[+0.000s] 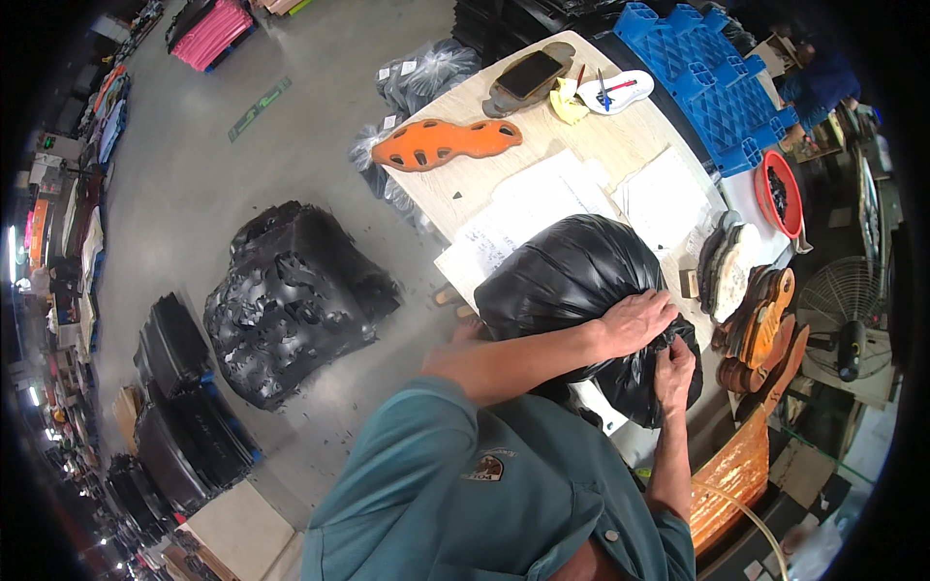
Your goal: The person removes black rubber soles from a press, trims excess material from the edges using a heated tool, and stacks the finished soles. The person then places the soles into a black plastic bag, ties it shut, and writes on a notepad.
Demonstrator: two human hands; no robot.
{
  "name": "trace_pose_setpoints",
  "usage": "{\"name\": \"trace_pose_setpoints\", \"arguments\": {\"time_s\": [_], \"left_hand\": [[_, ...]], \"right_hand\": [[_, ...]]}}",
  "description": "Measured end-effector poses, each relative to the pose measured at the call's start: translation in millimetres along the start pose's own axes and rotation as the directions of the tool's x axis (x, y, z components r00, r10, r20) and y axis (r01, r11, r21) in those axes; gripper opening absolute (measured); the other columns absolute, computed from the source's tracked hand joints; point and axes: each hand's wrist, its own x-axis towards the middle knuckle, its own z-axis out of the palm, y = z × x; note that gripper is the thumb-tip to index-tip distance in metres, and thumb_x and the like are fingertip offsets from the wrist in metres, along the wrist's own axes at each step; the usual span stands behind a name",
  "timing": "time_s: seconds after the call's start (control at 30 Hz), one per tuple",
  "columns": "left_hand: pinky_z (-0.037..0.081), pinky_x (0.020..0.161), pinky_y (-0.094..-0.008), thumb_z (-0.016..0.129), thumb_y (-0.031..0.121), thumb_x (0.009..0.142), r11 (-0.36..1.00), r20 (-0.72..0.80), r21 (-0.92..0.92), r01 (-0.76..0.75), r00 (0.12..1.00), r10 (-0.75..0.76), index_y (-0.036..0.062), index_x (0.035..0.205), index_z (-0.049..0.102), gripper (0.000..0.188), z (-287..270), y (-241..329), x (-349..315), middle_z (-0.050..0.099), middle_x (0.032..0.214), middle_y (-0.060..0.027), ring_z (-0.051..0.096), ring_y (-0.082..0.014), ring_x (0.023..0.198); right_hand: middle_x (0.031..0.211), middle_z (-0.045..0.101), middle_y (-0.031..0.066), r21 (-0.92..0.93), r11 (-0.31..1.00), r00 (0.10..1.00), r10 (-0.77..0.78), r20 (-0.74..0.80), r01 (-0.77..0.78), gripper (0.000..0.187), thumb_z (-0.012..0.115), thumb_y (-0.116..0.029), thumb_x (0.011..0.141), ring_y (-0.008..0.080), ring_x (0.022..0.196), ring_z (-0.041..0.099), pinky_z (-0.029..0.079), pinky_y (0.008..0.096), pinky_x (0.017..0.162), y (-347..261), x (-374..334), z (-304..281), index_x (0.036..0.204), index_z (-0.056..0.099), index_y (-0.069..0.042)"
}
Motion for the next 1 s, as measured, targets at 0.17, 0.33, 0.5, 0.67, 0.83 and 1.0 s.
{"name": "trace_pose_setpoints", "arguments": {"time_s": [0.17,0.33,0.5,0.67,0.83,1.0], "left_hand": [[0.057,0.086,-0.0451,0.068,0.0,0.082,0.994,0.027,-0.112,-0.013,1.0,0.016,-0.0004,0.112,0.056,0.032,-9,-1,-4,0.054,0.111,-0.0176,0.063,-0.0364,0.107],[0.052,0.078,-0.0481,0.069,-0.005,0.076,0.95,0.033,-0.311,-0.021,0.999,0.033,0.003,0.105,0.056,0.032,-22,-9,-5,0.055,0.102,-0.0154,0.063,-0.0398,0.097],[0.052,0.079,-0.0462,0.072,-0.003,0.08,0.887,0.044,-0.447,-0.115,0.988,0.151,0.0029,0.101,0.061,0.024,-28,-19,-4,0.057,0.101,-0.0122,0.063,-0.0366,0.092],[0.052,0.086,-0.0421,0.071,-0.005,0.073,0.894,-0.046,-0.389,-0.225,0.973,0.225,-0.0001,0.091,0.062,0.021,-33,-15,-12,0.057,0.101,-0.0095,0.06,-0.0318,0.098],[0.048,0.087,-0.0441,0.069,-0.002,0.067,0.92,-0.092,-0.268,-0.285,0.959,0.27,0.0017,0.084,0.065,0.018,-44,-5,-32,0.06,0.1,-0.0067,0.057,-0.0278,0.101],[0.045,0.101,-0.0457,0.076,0.005,0.073,0.989,-0.225,-0.093,-0.112,0.97,0.088,0.0098,0.1,0.073,0.027,-58,-5,-71,0.063,0.116,-0.0043,0.058,-0.0295,0.119]], "right_hand": [[0.082,0.061,0.0005,0.188,0.981,0.993,-0.066,0.099,0.047,0.04,0.055,-0.005,0.097,0.0103,0.076,0.052,0.047,0.0289,0.071,5,18,-12,0.137,0.059,0.001],[0.102,0.072,0.0047,-0.102,0.973,0.888,0.232,0.397,-0.208,0.038,0.059,0.001,0.094,0.0077,0.095,0.062,0.049,0.0247,0.086,0,32,-33,0.131,0.066,0.001],[0.091,0.071,0.0092,0.081,0.99,0.925,-0.136,0.355,0.114,0.027,0.054,0.004,0.097,0.0125,0.08,0.063,0.05,0.0279,0.075,-2,28,-26,0.12,0.068,-0.002],[0.076,0.063,0.0153,-0.132,0.964,0.939,-0.187,0.289,0.232,0.025,0.059,-0.001,0.092,0.0212,0.063,0.06,0.049,0.0336,0.063,12,32,-20,0.114,0.069,-0.003],[0.071,0.061,0.0145,-0.186,0.951,0.933,-0.182,0.311,0.247,0.023,0.06,-0.003,0.09,0.0228,0.061,0.061,0.051,0.0359,0.062,7,40,-17,0.111,0.07,-0.003],[0.097,0.07,0.019,-0.214,0.974,0.907,0.029,0.421,0.069,0.039,0.068,-0.008,0.085,0.0272,0.084,0.069,0.054,0.0382,0.081,-36,33,-30,0.124,0.066,-0.004]]}}
